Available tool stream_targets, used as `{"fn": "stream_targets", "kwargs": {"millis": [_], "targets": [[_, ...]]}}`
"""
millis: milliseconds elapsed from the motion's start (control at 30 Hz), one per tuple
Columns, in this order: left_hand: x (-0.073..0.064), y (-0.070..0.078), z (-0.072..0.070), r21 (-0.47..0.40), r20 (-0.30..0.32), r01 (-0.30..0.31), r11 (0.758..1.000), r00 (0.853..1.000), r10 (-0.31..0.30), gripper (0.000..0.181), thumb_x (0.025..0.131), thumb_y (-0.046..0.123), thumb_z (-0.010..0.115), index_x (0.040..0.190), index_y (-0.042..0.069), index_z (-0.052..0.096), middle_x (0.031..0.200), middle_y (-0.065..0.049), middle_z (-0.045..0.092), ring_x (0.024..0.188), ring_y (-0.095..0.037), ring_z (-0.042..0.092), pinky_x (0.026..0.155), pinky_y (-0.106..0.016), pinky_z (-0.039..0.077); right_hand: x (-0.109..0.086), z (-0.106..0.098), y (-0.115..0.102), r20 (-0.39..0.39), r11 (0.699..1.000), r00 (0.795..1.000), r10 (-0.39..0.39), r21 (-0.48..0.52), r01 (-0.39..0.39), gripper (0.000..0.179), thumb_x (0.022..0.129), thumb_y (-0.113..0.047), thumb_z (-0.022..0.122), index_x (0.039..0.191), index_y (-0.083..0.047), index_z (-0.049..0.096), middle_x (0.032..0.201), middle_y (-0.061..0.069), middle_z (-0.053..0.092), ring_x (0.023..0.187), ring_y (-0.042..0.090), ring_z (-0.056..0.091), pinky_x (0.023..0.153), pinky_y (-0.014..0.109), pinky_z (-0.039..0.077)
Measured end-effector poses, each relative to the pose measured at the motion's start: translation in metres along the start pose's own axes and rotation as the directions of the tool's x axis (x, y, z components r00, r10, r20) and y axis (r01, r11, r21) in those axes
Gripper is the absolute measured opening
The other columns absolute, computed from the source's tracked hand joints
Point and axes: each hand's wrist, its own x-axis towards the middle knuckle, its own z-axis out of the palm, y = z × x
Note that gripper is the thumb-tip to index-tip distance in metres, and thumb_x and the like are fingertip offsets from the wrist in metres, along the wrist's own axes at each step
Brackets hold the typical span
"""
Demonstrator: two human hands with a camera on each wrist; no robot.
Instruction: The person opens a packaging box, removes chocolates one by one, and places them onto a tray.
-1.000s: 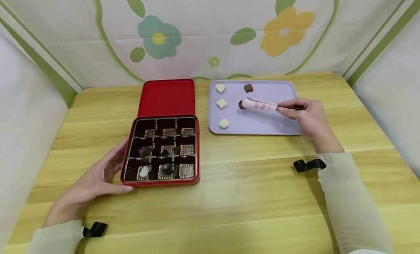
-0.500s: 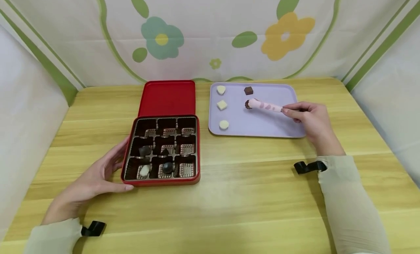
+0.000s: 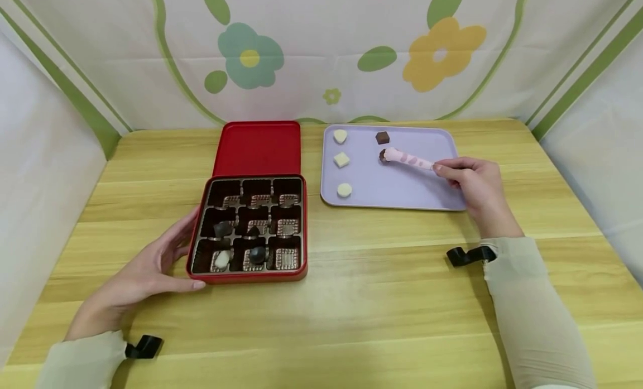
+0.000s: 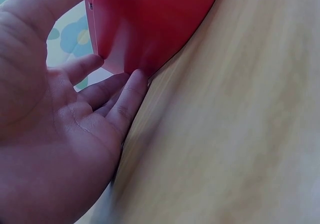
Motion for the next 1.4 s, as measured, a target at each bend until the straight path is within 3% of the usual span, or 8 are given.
{"fn": "stream_targets", "kwargs": {"millis": [233, 567, 733, 900, 1000, 1233, 1400], "targets": [[-0.0003, 0.0028, 0.0018, 0.005, -0.009, 0.018, 1.000, 1.000, -0.018, 0.127, 0.082, -0.014, 0.084, 0.175, 0.028, 0.010, 0.183, -0.006, 0.015, 0.149, 0.010, 0.039, 0.112, -0.007, 0.038, 0.0004, 0.0036, 0.0010, -0.013, 1.000, 1.000, -0.005, -0.025, 0.005, 0.008, 0.090, -0.030, 0.090, 0.094, -0.036, 0.087, 0.109, -0.017, 0.067, 0.093, 0.007, 0.057, 0.075, 0.015, 0.054], [-0.0016, 0.0027, 0.0015, 0.009, -0.011, 0.013, 1.000, 1.000, -0.013, 0.127, 0.081, -0.014, 0.085, 0.175, 0.027, 0.010, 0.183, -0.006, 0.015, 0.150, 0.011, 0.037, 0.113, -0.006, 0.037, -0.0001, 0.0050, 0.0020, -0.050, 0.999, 0.998, -0.037, -0.017, 0.037, 0.014, 0.090, -0.025, 0.091, 0.103, -0.030, 0.087, 0.101, -0.020, 0.070, 0.089, 0.004, 0.060, 0.073, 0.016, 0.054], [-0.0017, 0.0026, 0.0012, 0.013, -0.009, 0.000, 1.000, 1.000, 0.000, 0.127, 0.081, -0.015, 0.084, 0.175, 0.026, 0.010, 0.183, -0.006, 0.015, 0.150, 0.011, 0.038, 0.114, -0.006, 0.036, -0.0005, 0.0063, 0.0015, -0.058, 0.999, 0.997, -0.043, -0.035, 0.041, 0.016, 0.090, -0.027, 0.091, 0.105, -0.029, 0.087, 0.104, -0.018, 0.068, 0.085, 0.003, 0.059, 0.071, 0.016, 0.055], [-0.0011, 0.0033, 0.0014, 0.014, -0.008, 0.005, 1.000, 1.000, -0.005, 0.127, 0.082, -0.014, 0.084, 0.175, 0.026, 0.009, 0.183, -0.006, 0.015, 0.149, 0.010, 0.039, 0.113, -0.006, 0.037, 0.0000, 0.0064, 0.0009, -0.056, 0.999, 0.998, -0.018, -0.027, 0.016, 0.020, 0.090, -0.027, 0.090, 0.110, -0.028, 0.086, 0.111, -0.016, 0.066, 0.091, 0.005, 0.059, 0.073, 0.016, 0.055], [-0.0010, 0.0038, 0.0017, 0.012, -0.007, 0.018, 1.000, 1.000, -0.018, 0.127, 0.082, -0.014, 0.084, 0.175, 0.028, 0.009, 0.183, -0.006, 0.014, 0.148, 0.010, 0.040, 0.113, -0.006, 0.038, 0.0006, 0.0056, 0.0010, -0.061, 1.000, 0.998, -0.004, -0.014, 0.003, 0.019, 0.090, -0.028, 0.090, 0.109, -0.028, 0.086, 0.111, -0.016, 0.066, 0.094, 0.006, 0.059, 0.074, 0.017, 0.055], [-0.0002, 0.0047, 0.0016, 0.006, -0.005, 0.022, 1.000, 1.000, -0.022, 0.126, 0.082, -0.013, 0.084, 0.175, 0.029, 0.010, 0.183, -0.006, 0.012, 0.148, 0.011, 0.038, 0.113, -0.006, 0.036, 0.0005, 0.0039, 0.0016, -0.079, 0.999, 0.997, 0.000, 0.046, 0.003, 0.009, 0.090, -0.027, 0.090, 0.098, -0.029, 0.087, 0.102, -0.017, 0.069, 0.081, 0.004, 0.059, 0.071, 0.016, 0.053], [-0.0007, 0.0037, 0.0010, -0.004, 0.003, 0.016, 1.000, 1.000, -0.016, 0.126, 0.082, -0.014, 0.084, 0.175, 0.027, 0.010, 0.183, -0.005, 0.011, 0.149, 0.012, 0.036, 0.113, -0.005, 0.035, 0.0000, 0.0041, 0.0007, -0.071, 0.999, 0.997, -0.003, 0.034, 0.005, 0.007, 0.090, -0.027, 0.090, 0.094, -0.031, 0.086, 0.102, -0.017, 0.069, 0.082, 0.004, 0.058, 0.072, 0.016, 0.053]]}}
